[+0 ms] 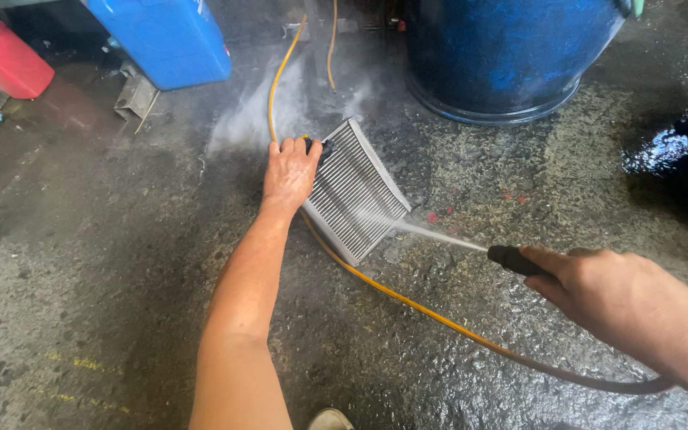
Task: The person uses a pressure washer to clean a rectangular metal radiator and then a black plastic car part. They hold the parts with one hand while spraying with the other, moving the nozzle across the surfaces to remove dirt.
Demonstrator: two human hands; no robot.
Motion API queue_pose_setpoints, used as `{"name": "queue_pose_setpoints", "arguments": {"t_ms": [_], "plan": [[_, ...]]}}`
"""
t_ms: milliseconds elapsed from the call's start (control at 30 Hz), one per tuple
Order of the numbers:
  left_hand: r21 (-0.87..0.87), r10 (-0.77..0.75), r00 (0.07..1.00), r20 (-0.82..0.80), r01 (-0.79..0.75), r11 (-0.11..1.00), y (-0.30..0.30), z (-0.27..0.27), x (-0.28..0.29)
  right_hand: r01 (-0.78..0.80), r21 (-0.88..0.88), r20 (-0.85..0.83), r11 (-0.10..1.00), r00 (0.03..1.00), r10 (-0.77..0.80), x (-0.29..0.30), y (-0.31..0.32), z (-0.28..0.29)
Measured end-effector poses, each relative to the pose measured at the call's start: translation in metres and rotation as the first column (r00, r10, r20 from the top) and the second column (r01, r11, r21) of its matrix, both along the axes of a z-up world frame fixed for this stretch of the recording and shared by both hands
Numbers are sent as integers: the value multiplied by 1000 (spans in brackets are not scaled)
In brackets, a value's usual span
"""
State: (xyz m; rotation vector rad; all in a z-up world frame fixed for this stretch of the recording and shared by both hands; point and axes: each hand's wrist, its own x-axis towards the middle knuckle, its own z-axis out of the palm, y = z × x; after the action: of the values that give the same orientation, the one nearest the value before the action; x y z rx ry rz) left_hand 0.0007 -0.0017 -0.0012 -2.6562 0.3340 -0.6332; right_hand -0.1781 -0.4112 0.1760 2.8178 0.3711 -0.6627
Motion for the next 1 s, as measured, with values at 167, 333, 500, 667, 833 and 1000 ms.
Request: {"name": "queue_pose_setpoints", "arguments": {"t_ms": [167,333,500,667,833,1000], "plan": [[-51,-20,1000,-11,19,998,-3,5,0,-75,-59,-87,995,994,70,-13,-9,-23],[-99,-49,994,-103,38,994,-7,10,3,9,14,-61,1000,998,-8,-16,-29,-45],[-127,-72,996,-51,65,990,-8,26,-13,226,101,26,969,973,-230,4,-71,-61],[-219,291,934,-207,-334,917,54,71,-39,329,-36,38,944,944,-328,13,-132,-99],[-194,587,765,-265,-638,745,143,83,-92,375,241,189,895,887,-422,27,-183,-157],[-188,762,588,-271,-809,558,200,56,-161,385,256,210,887,873,-439,38,-196,-178]]}}
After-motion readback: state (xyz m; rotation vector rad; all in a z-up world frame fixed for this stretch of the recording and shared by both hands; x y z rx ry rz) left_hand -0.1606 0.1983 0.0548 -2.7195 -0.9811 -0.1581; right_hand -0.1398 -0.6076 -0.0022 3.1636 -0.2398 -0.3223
